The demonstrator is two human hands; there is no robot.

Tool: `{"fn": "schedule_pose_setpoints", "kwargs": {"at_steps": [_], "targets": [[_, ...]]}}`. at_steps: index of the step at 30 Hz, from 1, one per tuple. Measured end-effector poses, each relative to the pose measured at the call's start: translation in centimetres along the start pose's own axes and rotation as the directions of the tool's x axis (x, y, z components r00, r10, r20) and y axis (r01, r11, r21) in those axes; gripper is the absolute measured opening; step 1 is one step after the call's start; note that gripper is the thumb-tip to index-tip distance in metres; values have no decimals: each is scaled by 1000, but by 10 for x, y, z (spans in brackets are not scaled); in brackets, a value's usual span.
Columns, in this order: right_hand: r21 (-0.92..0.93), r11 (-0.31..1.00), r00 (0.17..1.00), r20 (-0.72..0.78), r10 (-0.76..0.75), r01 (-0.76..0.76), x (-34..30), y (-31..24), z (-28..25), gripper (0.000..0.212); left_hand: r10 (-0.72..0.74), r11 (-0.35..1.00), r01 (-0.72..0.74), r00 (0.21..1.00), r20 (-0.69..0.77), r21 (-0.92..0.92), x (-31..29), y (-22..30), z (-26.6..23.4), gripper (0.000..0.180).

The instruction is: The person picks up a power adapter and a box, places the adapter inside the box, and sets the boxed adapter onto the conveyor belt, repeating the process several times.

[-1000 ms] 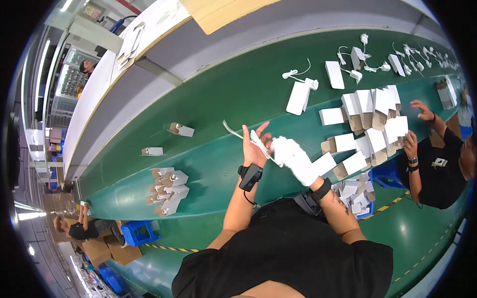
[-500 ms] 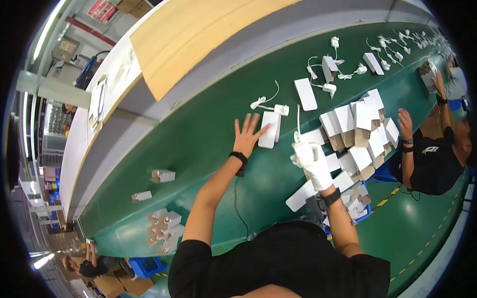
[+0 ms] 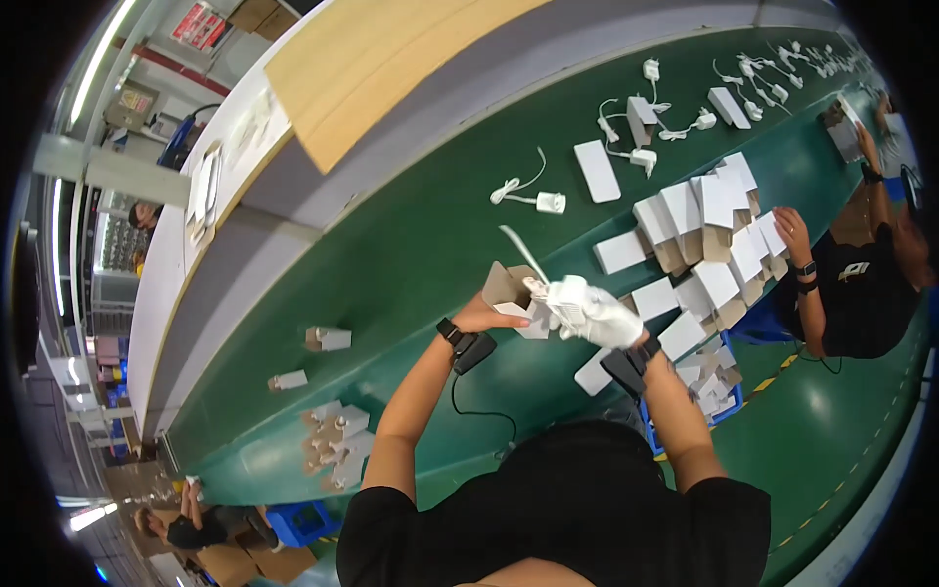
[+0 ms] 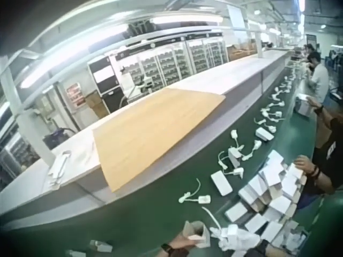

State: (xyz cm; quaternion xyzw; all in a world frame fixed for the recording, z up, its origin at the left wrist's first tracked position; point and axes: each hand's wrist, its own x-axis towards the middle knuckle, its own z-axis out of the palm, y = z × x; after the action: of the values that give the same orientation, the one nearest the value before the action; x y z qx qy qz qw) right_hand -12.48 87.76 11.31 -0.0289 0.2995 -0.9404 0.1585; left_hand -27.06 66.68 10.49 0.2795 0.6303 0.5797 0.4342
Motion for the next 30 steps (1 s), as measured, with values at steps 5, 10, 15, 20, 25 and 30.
{"fn": "schedule_pose_setpoints", "kwargs": {"at_steps": [5, 10, 15, 20, 25, 30], "targets": [[-816, 575, 991, 17, 134, -64, 24, -9, 45, 52, 98, 967, -104, 994, 37, 231, -54, 9, 28, 84], [-800, -596, 914, -289, 283, -69, 31, 23, 103, 30, 105, 700, -7, 990, -93, 714, -70, -34, 56, 87], [-953, -110, 894, -304, 330, -283, 39, 63, 13, 26, 242, 827, -59, 935, -260, 559, -93, -121, 56, 81], [-400, 679, 785, -392, 480, -615, 32, 77, -20, 29, 188, 910, -12, 903, -386, 415, -99, -146, 64, 78], [-582, 511, 774, -453, 442, -633, 23, 90, -13, 31, 145, 854, 69, 921, -363, 516, -104, -145, 68, 78], [-771, 178, 713, -440, 547, -612, 14, 99, -4, 28, 223, 778, 19, 926, -303, 629, -106, -145, 69, 71]]}}
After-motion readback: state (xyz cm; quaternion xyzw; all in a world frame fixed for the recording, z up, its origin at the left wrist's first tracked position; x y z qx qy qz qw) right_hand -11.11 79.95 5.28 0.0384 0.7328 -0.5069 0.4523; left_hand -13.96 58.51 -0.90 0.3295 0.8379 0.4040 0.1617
